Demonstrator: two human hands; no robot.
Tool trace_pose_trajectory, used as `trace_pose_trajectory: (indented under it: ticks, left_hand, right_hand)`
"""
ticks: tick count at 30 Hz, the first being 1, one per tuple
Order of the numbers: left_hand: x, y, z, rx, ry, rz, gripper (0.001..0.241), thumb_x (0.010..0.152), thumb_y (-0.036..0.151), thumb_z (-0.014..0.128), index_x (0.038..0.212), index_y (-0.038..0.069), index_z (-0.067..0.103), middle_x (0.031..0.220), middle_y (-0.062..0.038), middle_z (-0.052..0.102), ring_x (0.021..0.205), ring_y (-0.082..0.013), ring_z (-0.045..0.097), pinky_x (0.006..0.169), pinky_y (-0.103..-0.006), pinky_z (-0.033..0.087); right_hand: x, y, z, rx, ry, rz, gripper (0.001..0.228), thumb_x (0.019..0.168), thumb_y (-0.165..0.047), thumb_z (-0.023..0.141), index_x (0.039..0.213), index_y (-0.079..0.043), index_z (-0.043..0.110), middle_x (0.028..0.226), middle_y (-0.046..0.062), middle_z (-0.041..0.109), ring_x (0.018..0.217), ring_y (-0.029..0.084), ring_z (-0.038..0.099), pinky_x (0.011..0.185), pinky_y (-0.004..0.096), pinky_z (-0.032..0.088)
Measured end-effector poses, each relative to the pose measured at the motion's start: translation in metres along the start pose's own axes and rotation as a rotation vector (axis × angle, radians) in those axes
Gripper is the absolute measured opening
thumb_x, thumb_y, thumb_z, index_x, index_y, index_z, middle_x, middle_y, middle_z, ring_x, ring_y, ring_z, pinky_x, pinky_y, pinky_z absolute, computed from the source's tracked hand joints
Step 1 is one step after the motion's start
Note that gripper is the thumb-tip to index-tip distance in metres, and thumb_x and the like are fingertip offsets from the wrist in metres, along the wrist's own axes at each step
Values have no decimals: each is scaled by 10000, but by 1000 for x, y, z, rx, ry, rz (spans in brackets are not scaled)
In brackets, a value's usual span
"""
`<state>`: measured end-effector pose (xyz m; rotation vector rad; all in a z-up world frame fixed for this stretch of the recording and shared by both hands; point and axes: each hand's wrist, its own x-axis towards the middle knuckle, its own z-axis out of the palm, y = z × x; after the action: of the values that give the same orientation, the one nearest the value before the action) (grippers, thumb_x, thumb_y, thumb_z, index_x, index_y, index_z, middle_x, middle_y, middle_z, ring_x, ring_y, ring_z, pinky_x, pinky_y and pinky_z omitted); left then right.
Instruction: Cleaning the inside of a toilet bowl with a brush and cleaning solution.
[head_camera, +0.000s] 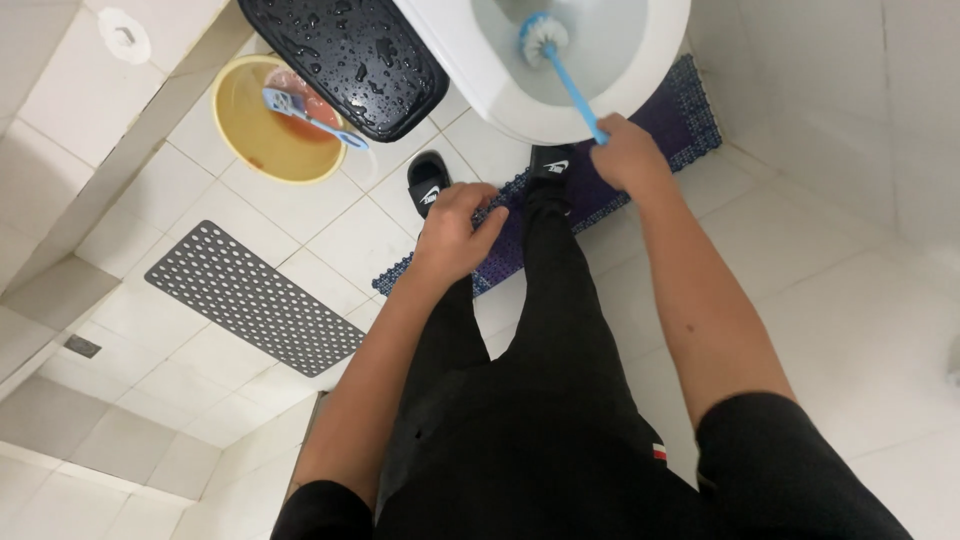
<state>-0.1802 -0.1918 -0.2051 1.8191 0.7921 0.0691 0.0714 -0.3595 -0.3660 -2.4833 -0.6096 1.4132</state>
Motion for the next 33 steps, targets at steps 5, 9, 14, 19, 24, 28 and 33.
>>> trace_pose_trajectory:
  ticks: [5, 9, 14, 19, 24, 28, 33]
  left_hand:
    - [27, 2, 10, 61, -22, -39, 252, 911, 173, 750, 1106, 19, 707, 958, -156, 701, 928, -317, 678, 768, -413, 553]
    - [34, 8, 14, 21, -43, -88, 266, 916, 182, 736, 1119, 14, 700, 974, -156, 697, 917, -284, 686, 726, -383, 564]
    - [34, 12, 18, 31, -62, -131, 288, 914, 193, 734, 1130, 5, 696, 1017, -162, 700, 952, -269, 696, 729, -360, 581]
    - [30, 4, 25, 48, -61, -151, 289, 913, 198, 734, 1122, 2, 698, 1011, -164, 706, 930, -274, 704, 744, -366, 585]
    - [27, 2, 27, 84, -4, -153, 304, 893, 211, 746, 1114, 7, 705, 961, -163, 717, 872, -288, 707, 750, -388, 576]
    - [43, 7, 28, 48, 16, -96, 293, 893, 236, 735, 1080, 13, 707, 960, -170, 706, 862, -309, 701, 745, -403, 570]
    - [49, 28, 19, 19, -27, -190, 310, 895, 257, 705, 1095, 21, 687, 994, -153, 702, 852, -307, 704, 770, -401, 572]
  right_hand:
    - [39, -61, 50, 542, -21, 143, 515, 866, -101, 666, 1365, -54, 549, 821, 127, 654, 544, 195, 592, 440, 370, 470]
    - [-11, -75, 29, 531, -47, 114, 525, 870, -103, 640, 1378, -45, 522, 815, 160, 656, 555, 240, 605, 475, 393, 491]
    - [-23, 10, -1, 48, 40, -47, 478, 852, -124, 702, 1325, -94, 633, 1075, 198, 696, 950, 350, 672, 814, 426, 512]
    - [29, -11, 6, 283, -47, 133, 536, 893, -137, 671, 1417, -89, 565, 872, 147, 634, 673, 261, 591, 576, 399, 452]
    - [2, -84, 16, 470, -99, 87, 539, 889, -123, 665, 1402, -38, 522, 730, 81, 634, 493, 166, 573, 413, 320, 454]
    - [-29, -64, -14, 422, -150, 101, 517, 884, -142, 677, 1387, -95, 565, 689, 85, 570, 467, 180, 495, 396, 347, 385]
    - [-19, -25, -33, 64, -103, 109, 497, 886, -125, 662, 1373, -105, 568, 701, 55, 618, 470, 162, 581, 412, 310, 467]
